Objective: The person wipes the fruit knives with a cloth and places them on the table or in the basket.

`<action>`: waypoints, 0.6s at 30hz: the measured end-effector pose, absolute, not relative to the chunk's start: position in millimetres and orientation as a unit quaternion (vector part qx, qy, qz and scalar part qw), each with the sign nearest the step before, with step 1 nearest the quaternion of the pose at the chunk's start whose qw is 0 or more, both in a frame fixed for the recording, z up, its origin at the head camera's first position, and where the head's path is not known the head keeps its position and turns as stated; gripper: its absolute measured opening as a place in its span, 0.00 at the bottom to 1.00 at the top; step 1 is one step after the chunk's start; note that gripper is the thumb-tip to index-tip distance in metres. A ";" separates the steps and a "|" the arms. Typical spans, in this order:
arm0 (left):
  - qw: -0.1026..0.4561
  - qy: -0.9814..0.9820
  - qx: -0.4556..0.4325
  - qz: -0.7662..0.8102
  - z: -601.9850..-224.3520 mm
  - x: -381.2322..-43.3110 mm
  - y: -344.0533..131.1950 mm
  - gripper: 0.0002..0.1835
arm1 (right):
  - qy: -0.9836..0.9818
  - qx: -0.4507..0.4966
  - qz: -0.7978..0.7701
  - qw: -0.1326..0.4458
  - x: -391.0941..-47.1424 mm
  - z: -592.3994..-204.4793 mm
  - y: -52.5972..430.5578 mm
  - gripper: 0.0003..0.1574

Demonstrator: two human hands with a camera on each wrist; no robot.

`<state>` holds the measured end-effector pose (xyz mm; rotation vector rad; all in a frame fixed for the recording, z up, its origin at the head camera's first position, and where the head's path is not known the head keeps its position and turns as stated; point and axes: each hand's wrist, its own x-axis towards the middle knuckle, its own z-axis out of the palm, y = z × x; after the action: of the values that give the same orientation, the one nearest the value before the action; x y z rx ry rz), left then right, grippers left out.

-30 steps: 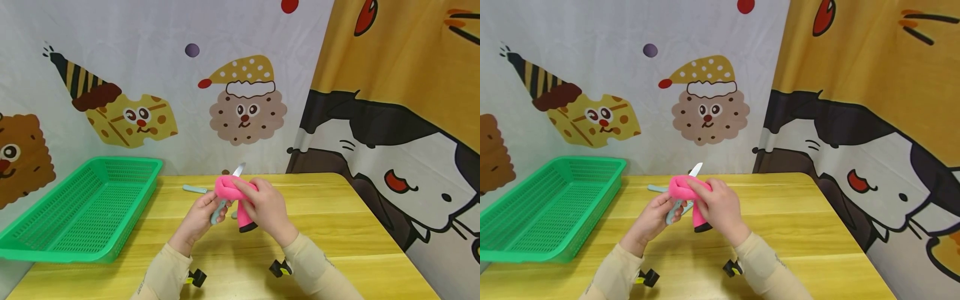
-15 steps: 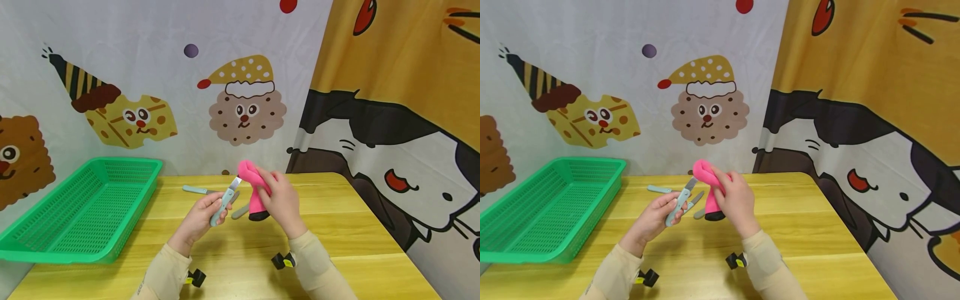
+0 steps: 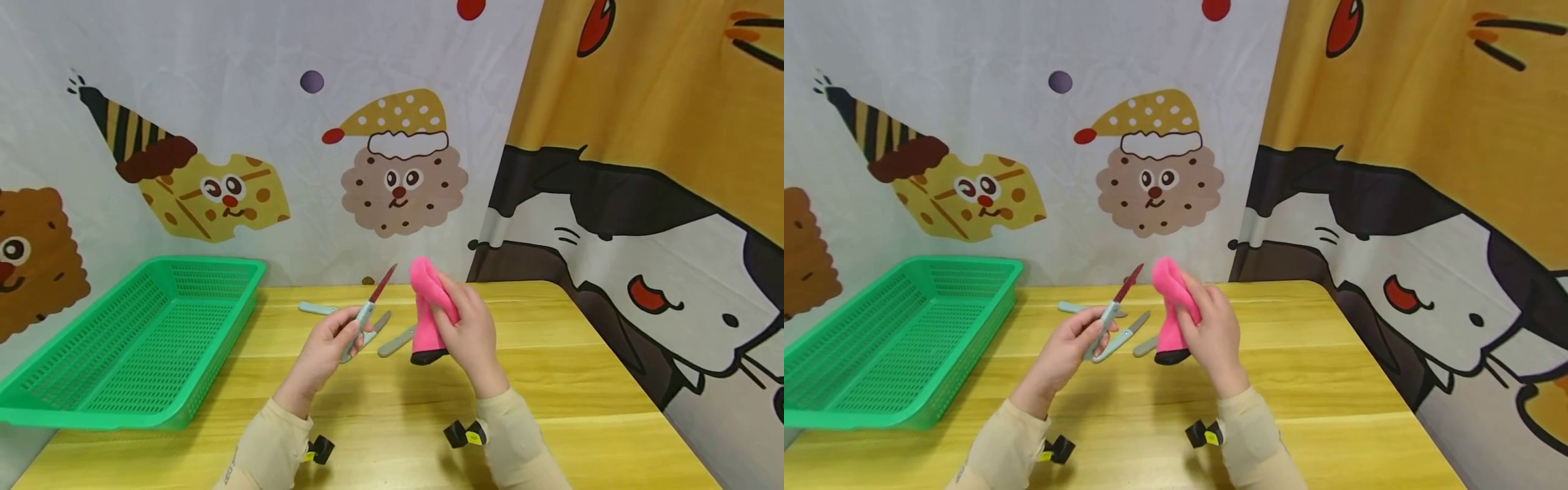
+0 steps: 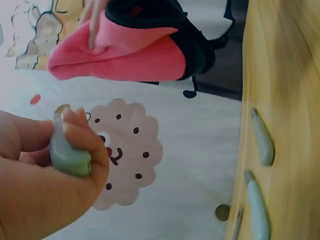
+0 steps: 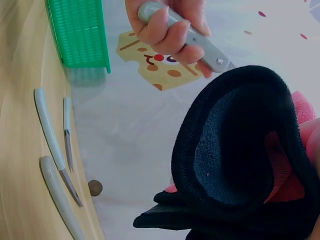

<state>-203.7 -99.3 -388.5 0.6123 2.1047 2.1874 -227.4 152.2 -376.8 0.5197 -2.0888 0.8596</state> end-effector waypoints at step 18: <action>-0.451 0.785 0.225 0.360 -387.5 -201.7 -89.0 0.22 | -0.772 0.304 0.331 0.450 -206.0 -366.9 135.1 0.29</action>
<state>-201.7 -89.0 -387.5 1.0287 3.5874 1.6436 -206.0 135.1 -366.9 0.7513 -1.9077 0.8172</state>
